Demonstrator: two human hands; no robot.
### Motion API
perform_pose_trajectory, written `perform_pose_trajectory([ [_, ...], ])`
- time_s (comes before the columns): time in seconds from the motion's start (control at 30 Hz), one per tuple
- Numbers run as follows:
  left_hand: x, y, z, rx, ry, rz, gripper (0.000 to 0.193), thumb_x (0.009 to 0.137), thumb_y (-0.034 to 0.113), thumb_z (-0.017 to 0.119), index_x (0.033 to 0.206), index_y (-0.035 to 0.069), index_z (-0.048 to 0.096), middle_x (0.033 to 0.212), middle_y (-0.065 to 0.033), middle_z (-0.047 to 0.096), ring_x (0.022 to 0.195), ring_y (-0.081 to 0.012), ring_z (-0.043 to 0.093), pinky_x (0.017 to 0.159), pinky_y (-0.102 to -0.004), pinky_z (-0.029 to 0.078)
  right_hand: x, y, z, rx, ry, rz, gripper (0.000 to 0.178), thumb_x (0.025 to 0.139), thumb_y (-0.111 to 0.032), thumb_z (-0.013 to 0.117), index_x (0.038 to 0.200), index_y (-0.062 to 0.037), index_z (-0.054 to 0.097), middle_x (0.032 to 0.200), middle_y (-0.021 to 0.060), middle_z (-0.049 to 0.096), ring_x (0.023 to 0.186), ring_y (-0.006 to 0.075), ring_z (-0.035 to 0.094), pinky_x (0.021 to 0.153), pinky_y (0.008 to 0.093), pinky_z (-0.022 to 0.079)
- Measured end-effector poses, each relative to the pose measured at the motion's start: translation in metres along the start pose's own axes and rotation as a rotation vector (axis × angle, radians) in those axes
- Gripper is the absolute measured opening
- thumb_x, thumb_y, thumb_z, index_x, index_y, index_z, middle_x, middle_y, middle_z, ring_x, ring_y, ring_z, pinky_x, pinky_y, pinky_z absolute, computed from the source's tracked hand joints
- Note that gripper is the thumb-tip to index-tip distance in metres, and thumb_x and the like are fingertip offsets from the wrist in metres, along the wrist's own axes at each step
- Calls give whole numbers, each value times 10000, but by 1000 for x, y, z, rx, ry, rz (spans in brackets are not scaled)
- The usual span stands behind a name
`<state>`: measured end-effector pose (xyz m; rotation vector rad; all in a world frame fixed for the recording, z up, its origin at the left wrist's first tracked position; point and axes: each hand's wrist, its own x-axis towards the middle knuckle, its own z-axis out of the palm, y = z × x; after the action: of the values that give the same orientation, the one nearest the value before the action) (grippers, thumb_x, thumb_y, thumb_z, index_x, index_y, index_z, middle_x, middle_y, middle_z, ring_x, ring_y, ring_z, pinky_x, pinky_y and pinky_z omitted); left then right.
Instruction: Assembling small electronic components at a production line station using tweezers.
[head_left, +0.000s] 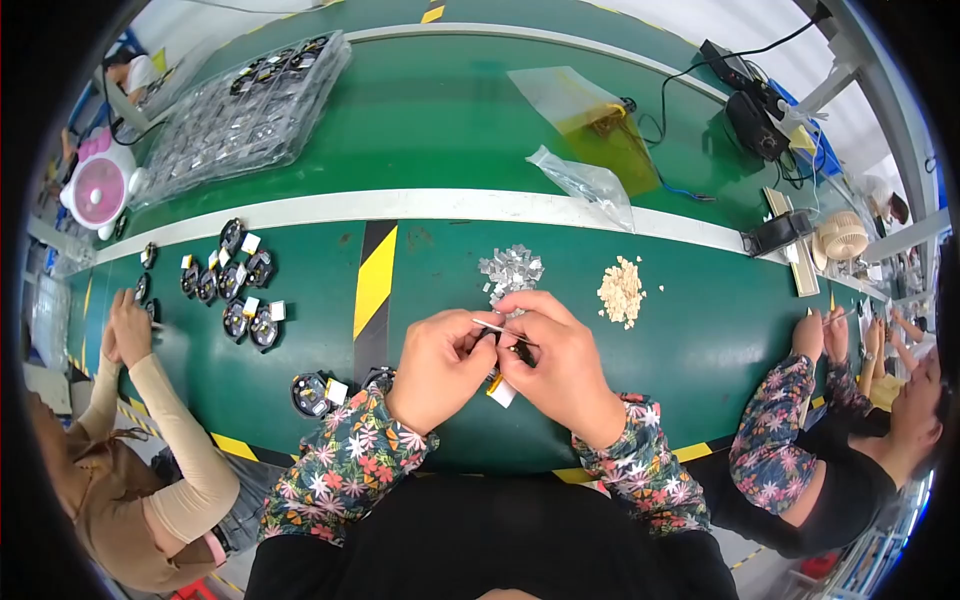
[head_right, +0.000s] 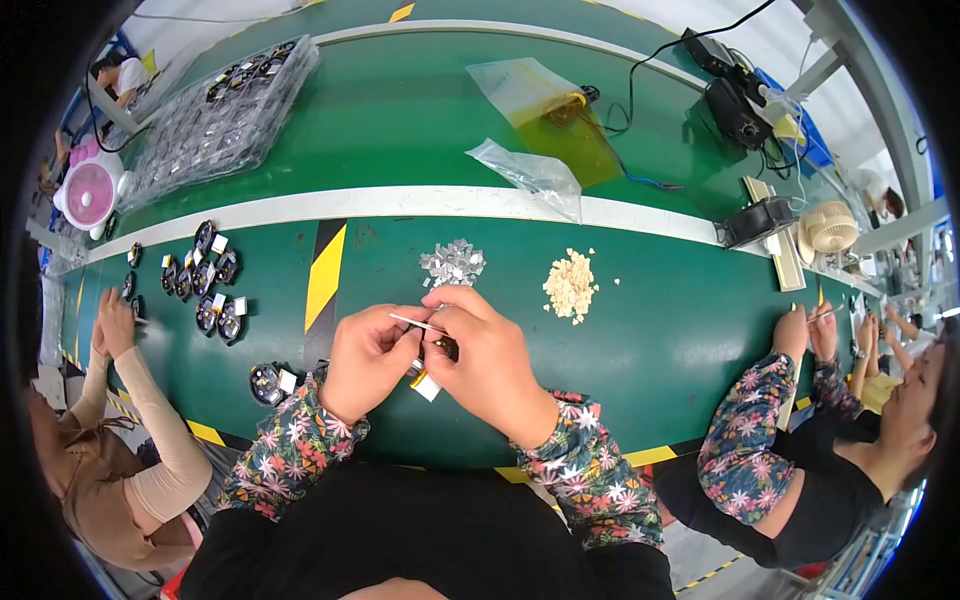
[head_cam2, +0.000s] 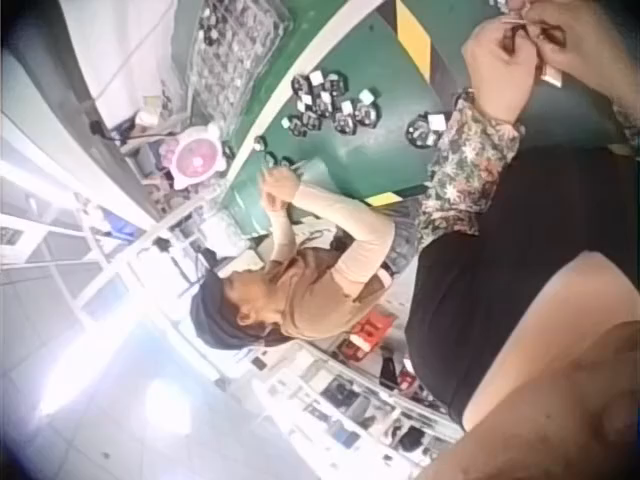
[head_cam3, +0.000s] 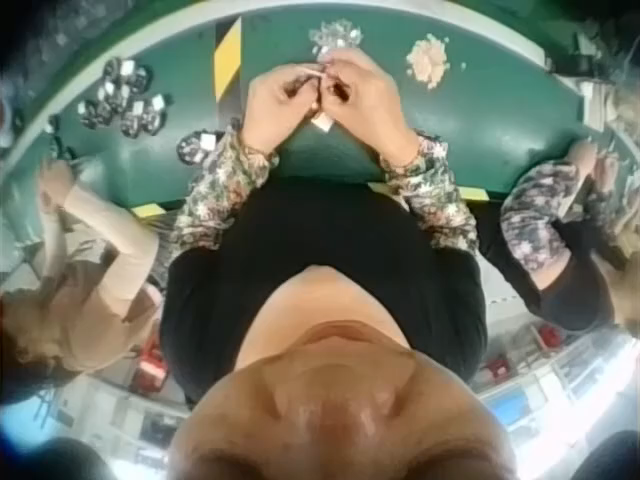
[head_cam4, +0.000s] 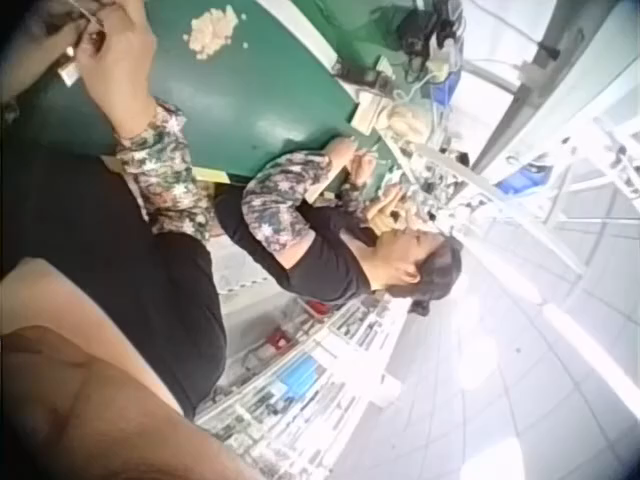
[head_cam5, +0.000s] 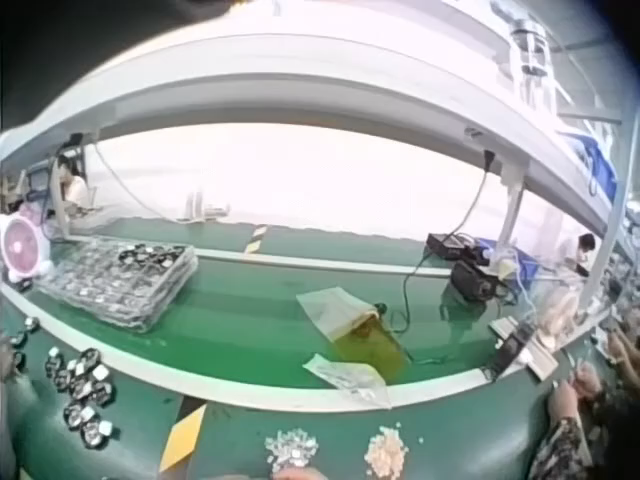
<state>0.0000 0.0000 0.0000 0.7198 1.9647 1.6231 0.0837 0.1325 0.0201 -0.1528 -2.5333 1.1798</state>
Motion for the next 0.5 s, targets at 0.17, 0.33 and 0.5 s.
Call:
perform_pose_trajectory([
  [0.17, 4, 7, -1, 8, -82, -42, 200, 822, -66, 509, 995, -44, 607, 836, -43, 623, 722, -51, 571, 605, -198, 467, 7, 15, -15, 640, 143, 211, 108, 746, 58, 590, 765, -32, 533, 1064, 48, 548, 680, 14, 426, 591, 161, 364],
  [0.33, 1, 5, -2, 102, -547, -30, 201, 819, -44, 526, 996, -13, 616, 770, -28, 617, 636, -49, 534, 550, -215, 440, 4, 47, -54, 401, 163, 386, 89, 767, 41, 596, 756, -24, 537, 791, 27, 609, 639, 49, 520, 565, 194, 411],
  [0.5, 0, 1, 2, 131, -558, 3, 201, 817, -34, 536, 997, 7, 615, 817, -48, 622, 657, -55, 552, 577, -223, 455, -5, 58, -69, -591, 276, 238, 69, 743, 3, 612, 739, 21, 546, 582, 98, 561, 550, 184, 578, 514, 291, 440],
])
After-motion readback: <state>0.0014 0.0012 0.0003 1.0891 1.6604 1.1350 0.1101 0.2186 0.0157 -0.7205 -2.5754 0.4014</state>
